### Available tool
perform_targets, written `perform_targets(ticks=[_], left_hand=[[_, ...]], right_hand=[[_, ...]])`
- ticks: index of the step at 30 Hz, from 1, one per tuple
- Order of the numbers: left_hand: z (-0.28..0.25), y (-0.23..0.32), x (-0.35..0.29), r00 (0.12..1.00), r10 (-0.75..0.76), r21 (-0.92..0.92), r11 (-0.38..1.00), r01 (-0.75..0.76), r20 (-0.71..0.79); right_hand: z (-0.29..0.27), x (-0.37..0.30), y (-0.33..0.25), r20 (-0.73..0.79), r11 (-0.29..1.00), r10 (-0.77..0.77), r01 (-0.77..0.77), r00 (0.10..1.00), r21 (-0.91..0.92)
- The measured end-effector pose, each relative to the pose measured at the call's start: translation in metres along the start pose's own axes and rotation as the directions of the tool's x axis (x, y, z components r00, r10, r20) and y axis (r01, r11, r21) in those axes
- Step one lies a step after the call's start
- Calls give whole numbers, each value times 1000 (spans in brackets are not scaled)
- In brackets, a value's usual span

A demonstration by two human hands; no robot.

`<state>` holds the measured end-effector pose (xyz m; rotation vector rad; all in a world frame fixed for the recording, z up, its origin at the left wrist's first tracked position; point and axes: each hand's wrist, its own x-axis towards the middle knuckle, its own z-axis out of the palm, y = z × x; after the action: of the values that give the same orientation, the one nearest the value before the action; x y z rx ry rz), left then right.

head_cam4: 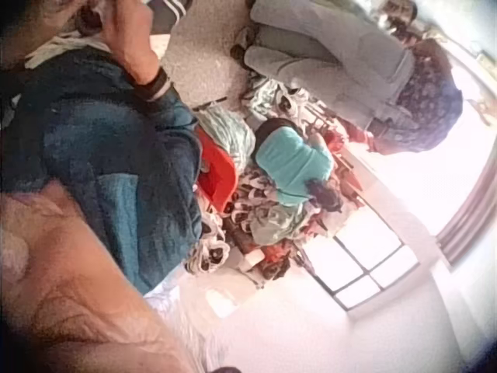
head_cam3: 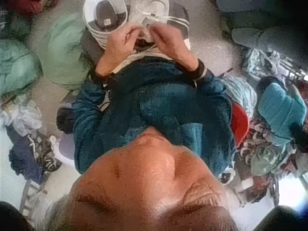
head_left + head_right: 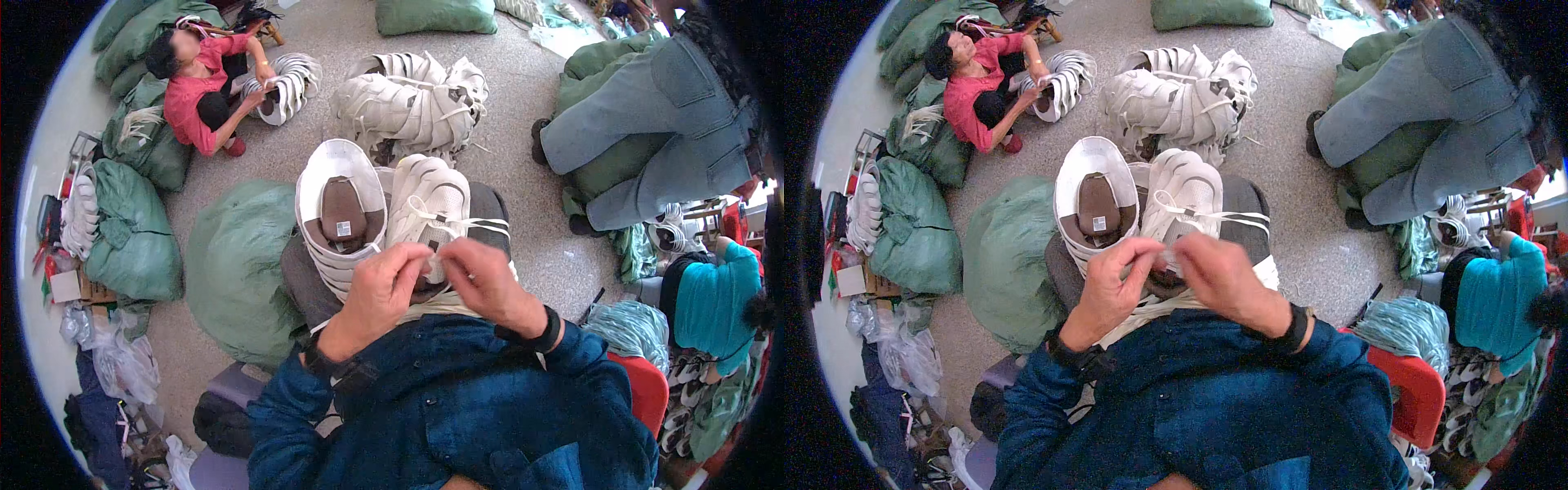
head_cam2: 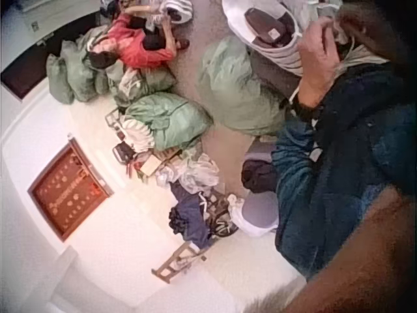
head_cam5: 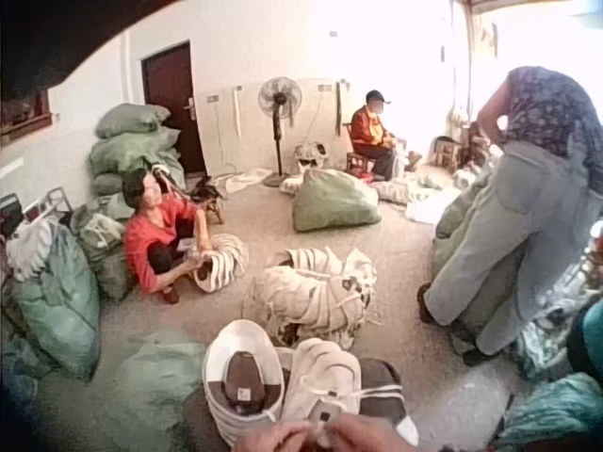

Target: The recorder is lacing a white sneaker in a workshop environment.

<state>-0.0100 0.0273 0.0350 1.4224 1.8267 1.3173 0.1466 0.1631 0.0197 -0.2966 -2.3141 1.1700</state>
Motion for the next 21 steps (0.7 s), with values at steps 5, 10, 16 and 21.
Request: perform_targets(ticks=[5,10,16,21], left_hand=[[51,-45,13,985,121,415,908,-59,-124],[80,-97,10,993,-17,550,832,77,-113],[82,-89,9,987,41,535,844,48,-154],[77,-59,4,969,224,405,899,-166,-100]], right_hand=[[-30,7,-10,-43,955,247,-236,968,178],[4,-4,-89,495,797,-153,-189,855,573],[13,-15,-117,606,553,-421,-338,675,761],[-30,-4,-110,583,583,-159,-401,797,707]])
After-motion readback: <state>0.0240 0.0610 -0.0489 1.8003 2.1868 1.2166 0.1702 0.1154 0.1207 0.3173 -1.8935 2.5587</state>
